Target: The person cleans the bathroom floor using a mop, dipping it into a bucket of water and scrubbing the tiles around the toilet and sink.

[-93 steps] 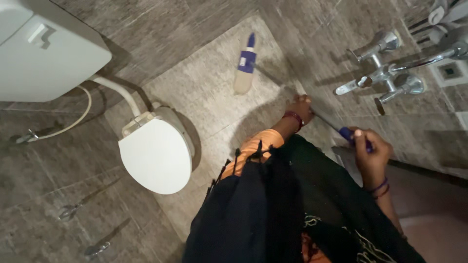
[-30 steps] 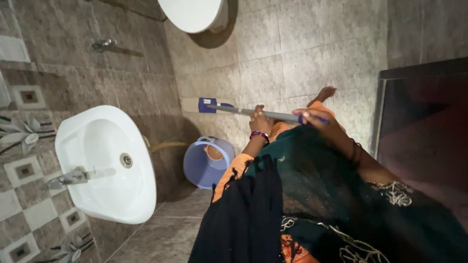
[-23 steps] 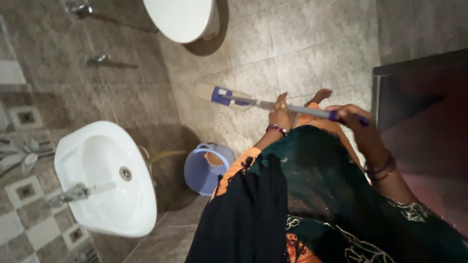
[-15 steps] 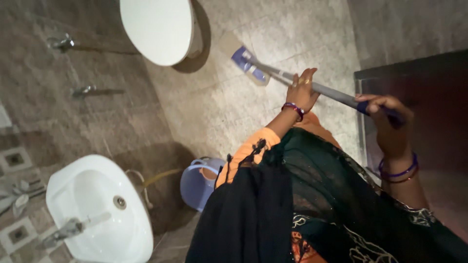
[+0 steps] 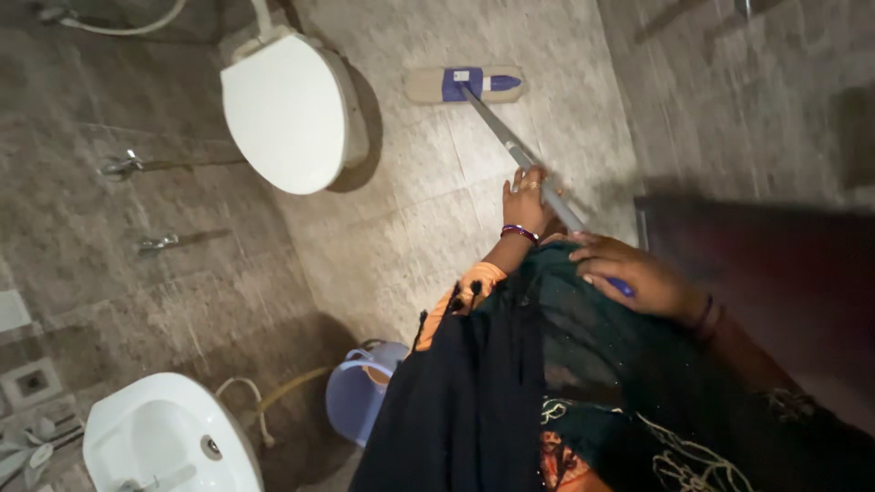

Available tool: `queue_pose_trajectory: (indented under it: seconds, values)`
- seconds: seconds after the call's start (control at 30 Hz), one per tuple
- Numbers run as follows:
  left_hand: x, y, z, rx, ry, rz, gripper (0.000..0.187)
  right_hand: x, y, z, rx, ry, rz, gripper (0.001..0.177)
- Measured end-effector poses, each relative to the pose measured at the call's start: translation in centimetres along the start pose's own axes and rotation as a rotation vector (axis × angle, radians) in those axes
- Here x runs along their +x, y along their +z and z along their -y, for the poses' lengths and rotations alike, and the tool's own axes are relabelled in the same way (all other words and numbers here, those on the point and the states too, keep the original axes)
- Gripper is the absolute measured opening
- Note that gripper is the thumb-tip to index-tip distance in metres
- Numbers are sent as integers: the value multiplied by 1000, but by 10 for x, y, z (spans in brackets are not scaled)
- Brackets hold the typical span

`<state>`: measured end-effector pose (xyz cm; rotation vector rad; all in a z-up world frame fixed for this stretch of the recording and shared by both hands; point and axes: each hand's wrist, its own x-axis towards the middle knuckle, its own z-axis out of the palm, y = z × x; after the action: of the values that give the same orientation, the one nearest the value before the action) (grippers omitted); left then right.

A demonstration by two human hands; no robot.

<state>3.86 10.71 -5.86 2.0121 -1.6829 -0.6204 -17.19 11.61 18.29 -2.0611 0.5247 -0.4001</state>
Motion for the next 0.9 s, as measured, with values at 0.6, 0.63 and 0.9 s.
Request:
queue_pose_trajectory:
  seconds: [0.6,0.63,0.9]
  values:
    - [242,-26,81,236,-164,311,93,192,-34,-159,-174,32,-17,28]
    - [247,-24,75,148,-162,359,93,191,-45,-160,-66,-20,-84,38]
    - [315,-15,-6,-10,-33,557,96,191,-126,-124,-197,458,-342,17]
